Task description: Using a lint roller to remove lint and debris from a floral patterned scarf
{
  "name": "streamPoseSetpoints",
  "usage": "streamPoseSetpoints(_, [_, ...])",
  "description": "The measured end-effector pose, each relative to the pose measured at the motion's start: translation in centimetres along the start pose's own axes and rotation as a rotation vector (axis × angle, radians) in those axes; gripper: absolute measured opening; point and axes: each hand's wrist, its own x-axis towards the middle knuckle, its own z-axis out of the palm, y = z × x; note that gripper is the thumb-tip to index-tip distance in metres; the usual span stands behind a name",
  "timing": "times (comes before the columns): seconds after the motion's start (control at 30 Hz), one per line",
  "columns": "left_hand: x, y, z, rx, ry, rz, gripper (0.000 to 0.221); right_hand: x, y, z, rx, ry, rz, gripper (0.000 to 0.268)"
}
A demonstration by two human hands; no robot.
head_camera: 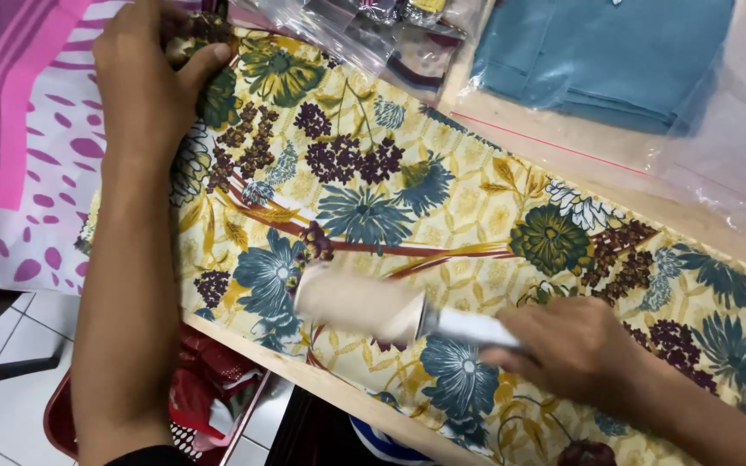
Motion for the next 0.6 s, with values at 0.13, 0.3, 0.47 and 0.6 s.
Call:
streamPoseSetpoints(0.13, [0.2,-0.6,0.7,0.008,0.027,0.007,0.039,-0.3,-0.5,0.1,-0.014,0.026,-0.106,0.045])
streamPoseSetpoints(0.3, [0.2,-1.5,1.6,0.112,0.072,0.032,0.029,-0.7,-0.2,0.4,-0.122,0.136,0.068,0.036])
streamPoseSetpoints(0.47, [0.3,-1.3,1.8,0.127,0.084,0.062,0.028,-0.7,-0.4,0.8,-0.081,0.053,0.040,0.041])
streamPoseSetpoints(0.6, [0.1,-1.8,2.1,0.177,0.092,0.060,0.028,-0.7,-0.3,0.9,-0.085,0.121,0.010,0.048])
